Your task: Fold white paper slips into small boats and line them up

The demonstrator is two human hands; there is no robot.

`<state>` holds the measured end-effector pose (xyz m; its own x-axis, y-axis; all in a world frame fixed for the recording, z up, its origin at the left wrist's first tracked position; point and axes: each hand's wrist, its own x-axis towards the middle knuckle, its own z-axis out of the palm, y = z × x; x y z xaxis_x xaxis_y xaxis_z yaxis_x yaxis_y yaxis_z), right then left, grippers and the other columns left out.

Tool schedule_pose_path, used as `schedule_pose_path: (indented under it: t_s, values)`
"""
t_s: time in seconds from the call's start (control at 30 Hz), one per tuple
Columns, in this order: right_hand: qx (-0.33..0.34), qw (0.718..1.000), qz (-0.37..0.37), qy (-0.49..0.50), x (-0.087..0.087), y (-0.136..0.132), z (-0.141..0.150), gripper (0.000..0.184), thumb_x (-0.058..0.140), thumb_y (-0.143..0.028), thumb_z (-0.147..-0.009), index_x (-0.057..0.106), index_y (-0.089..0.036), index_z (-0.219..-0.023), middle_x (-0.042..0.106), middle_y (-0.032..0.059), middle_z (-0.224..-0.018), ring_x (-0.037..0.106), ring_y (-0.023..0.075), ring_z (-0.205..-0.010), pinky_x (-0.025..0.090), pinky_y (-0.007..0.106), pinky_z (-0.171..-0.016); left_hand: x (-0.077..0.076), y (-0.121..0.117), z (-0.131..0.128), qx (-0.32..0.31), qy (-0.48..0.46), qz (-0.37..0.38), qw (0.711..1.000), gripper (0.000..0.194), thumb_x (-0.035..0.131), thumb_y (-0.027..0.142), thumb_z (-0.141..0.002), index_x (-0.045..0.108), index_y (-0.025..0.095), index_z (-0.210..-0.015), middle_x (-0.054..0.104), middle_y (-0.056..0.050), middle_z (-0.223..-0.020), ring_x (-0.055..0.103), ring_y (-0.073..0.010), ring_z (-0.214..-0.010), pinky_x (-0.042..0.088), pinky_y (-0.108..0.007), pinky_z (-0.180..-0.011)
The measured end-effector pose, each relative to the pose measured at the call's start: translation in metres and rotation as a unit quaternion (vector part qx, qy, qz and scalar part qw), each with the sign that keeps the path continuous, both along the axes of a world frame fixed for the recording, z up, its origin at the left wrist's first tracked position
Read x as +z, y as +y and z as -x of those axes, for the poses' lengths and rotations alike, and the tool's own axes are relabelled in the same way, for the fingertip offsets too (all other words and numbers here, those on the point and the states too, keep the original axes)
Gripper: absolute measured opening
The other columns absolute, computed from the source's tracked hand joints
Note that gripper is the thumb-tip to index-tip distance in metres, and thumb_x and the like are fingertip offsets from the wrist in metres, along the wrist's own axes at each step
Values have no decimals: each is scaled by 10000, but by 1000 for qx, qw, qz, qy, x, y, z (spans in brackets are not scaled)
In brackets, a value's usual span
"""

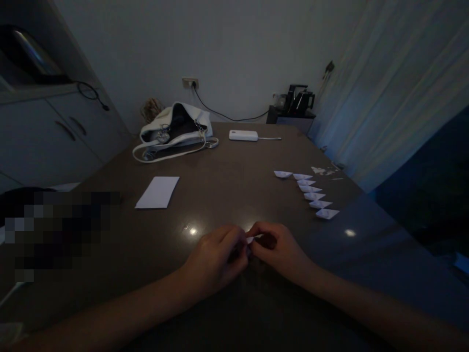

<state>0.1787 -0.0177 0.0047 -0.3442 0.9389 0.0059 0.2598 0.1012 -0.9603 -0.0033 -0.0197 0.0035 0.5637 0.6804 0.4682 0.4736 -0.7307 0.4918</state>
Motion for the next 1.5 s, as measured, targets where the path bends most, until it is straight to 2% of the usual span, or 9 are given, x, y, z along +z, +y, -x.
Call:
schedule_pose_path:
  t_s: [0.13, 0.33, 0.57, 0.73, 0.9, 1.03, 1.13, 1.33, 1.5]
  values:
    - [-1, 999, -23, 24, 1, 0, 1, 145, 593, -125, -746, 654, -178, -866, 669, 11, -806, 622, 119, -675, 474, 202, -582, -1, 0, 0, -11, 6, -15, 1000, 98, 520, 106, -832, 541, 152, -915, 604, -77, -907, 588, -159, -760, 501, -260, -652]
    - [-11, 999, 10, 39, -3, 2, -2, 149, 609, -260, -796, 698, -173, -878, 680, 25, -732, 619, 122, -584, 448, 202, -502, 5, 3, -4, 5, -75, 36, 997, 49, 529, 127, -867, 568, 155, -861, 568, -54, -877, 590, -135, -765, 497, -230, -657]
    - [-10, 999, 13, 51, -1, 2, -4, 202, 605, -316, -803, 698, -172, -908, 663, 25, -667, 626, 125, -567, 420, 190, -457, 8, 7, -1, 28, -165, 172, 971, 30, 595, 170, -841, 567, 159, -847, 654, -24, -790, 647, -141, -723, 539, -247, -658]
    - [-17, 999, -26, 33, -3, 2, -4, 164, 615, -305, -799, 694, -187, -882, 689, 33, -754, 620, 118, -571, 451, 203, -485, 6, 8, 0, -13, -185, 210, 960, 18, 616, 153, -828, 600, 157, -820, 686, -24, -784, 669, -142, -721, 547, -243, -668]
    - [-18, 997, -75, 1, -2, 2, -5, 89, 668, -258, -750, 670, -184, -799, 684, 56, -945, 623, 122, -664, 466, 207, -534, 6, 9, -1, -14, -170, 193, 966, 41, 659, 145, -795, 618, 150, -794, 688, -24, -776, 662, -141, -711, 536, -232, -655]
    - [-6, 996, -84, -19, 0, 2, -7, 112, 690, -285, -753, 662, -182, -788, 664, 60, -993, 613, 114, -674, 456, 201, -531, 8, 8, -2, -16, -160, 233, 959, 47, 648, 179, -816, 630, 153, -851, 692, -27, -803, 669, -145, -734, 533, -237, -673]
    - [-6, 999, -42, 8, 1, 4, -8, 189, 716, -302, -739, 644, -196, -877, 657, 55, -1010, 627, 121, -697, 491, 219, -573, 10, 9, 0, -5, -160, 233, 959, 72, 628, 215, -835, 651, 155, -867, 690, -35, -801, 662, -155, -733, 528, -247, -663]
    - [15, 984, 106, 143, -3, 9, -10, 480, 676, -418, -773, 534, -196, -1174, 660, 67, -946, 651, 149, -751, 561, 276, -629, 12, 13, 4, -3, -125, 144, 982, 113, 589, 179, -848, 655, 154, -759, 651, -39, -753, 618, -153, -720, 486, -245, -662]
    - [64, 971, 163, 162, -4, 9, -8, 528, 674, -449, -772, 545, -162, -1198, 658, 35, -833, 636, 125, -704, 557, 271, -652, 12, 12, 3, -27, -119, 137, 983, 130, 568, 162, -861, 649, 151, -759, 628, -40, -753, 607, -148, -718, 474, -240, -653]
